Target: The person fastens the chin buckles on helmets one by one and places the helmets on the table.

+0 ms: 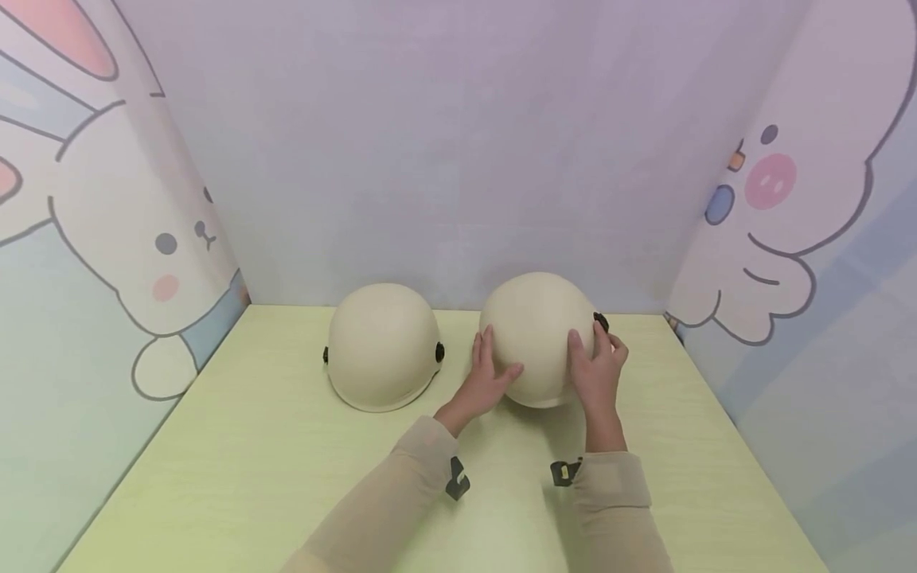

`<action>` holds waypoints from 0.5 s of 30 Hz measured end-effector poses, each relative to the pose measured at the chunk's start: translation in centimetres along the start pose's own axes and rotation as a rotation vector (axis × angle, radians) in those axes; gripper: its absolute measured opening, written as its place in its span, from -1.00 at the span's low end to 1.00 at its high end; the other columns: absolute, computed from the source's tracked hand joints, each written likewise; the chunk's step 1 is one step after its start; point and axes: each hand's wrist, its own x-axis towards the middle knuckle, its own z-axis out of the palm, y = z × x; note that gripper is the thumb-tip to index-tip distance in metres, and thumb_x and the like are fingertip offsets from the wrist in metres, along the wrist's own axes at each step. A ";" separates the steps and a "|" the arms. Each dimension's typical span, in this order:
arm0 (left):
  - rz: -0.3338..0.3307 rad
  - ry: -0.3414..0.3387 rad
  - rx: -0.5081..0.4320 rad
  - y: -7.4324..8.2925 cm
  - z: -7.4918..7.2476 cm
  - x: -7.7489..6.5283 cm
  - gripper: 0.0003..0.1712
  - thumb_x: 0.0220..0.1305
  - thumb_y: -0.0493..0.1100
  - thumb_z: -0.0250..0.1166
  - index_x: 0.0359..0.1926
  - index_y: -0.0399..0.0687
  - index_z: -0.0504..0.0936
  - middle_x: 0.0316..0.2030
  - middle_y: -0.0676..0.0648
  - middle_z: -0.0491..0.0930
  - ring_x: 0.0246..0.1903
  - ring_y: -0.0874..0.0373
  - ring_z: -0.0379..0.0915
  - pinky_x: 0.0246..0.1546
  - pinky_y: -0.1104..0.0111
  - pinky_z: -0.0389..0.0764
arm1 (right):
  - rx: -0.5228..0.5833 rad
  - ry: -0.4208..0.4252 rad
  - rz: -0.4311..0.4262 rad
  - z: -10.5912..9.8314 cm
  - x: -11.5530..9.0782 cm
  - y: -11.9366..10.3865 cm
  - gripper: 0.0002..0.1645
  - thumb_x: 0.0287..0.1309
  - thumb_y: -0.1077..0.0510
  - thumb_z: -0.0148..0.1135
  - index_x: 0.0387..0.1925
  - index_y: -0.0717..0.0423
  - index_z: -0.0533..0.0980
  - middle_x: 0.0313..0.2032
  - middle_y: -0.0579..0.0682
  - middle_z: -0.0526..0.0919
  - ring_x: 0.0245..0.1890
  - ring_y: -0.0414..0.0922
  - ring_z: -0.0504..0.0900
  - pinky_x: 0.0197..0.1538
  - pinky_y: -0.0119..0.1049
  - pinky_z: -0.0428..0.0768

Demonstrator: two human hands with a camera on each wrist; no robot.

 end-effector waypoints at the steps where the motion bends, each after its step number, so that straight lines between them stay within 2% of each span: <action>1: -0.001 0.004 -0.015 0.0 0.1 -0.1 0.08 0.35 0.34 0.09 0.53 0.30 -0.47 0.50 -0.14 -0.54 0.33 -0.33 0.05 0.17 -0.12 0.28 | -0.009 0.000 -0.006 -0.1 0.0 -0.2 -0.15 0.36 -0.24 0.01 0.49 0.11 0.11 0.38 0.31 -0.07 0.34 0.32 0.06 0.28 0.27 0.12; 5: -0.014 0.023 -0.069 0.1 0.4 -0.5 0.08 0.34 0.35 0.09 0.53 0.30 -0.47 0.50 -0.15 -0.52 0.32 -0.37 0.05 0.16 -0.15 0.27 | -0.037 0.001 -0.030 -0.3 0.0 -0.9 -0.15 0.35 -0.23 0.04 0.48 0.12 0.13 0.38 0.29 -0.06 0.34 0.31 0.07 0.25 0.28 0.16; 10: -0.029 0.042 -0.149 0.3 0.8 -0.8 0.10 0.32 0.35 0.10 0.53 0.28 -0.46 0.50 -0.16 -0.50 0.34 -0.41 -0.05 0.17 -0.22 0.18 | -0.061 0.007 -0.086 -0.5 -0.1 -2.0 -0.18 0.35 -0.18 0.08 0.46 0.16 0.18 0.38 0.28 -0.05 0.33 0.30 0.09 0.25 0.27 0.17; 15: -0.008 0.059 -0.229 0.2 1.0 -1.0 0.08 0.36 0.29 0.11 0.54 0.16 -0.41 0.50 -0.19 -0.40 0.38 -0.34 -0.14 0.23 -0.17 0.12 | -0.092 -0.002 -0.120 -0.5 -0.1 -2.8 -0.18 0.33 -0.18 0.11 0.45 0.15 0.20 0.41 0.24 -0.04 0.35 0.27 0.08 0.26 0.27 0.16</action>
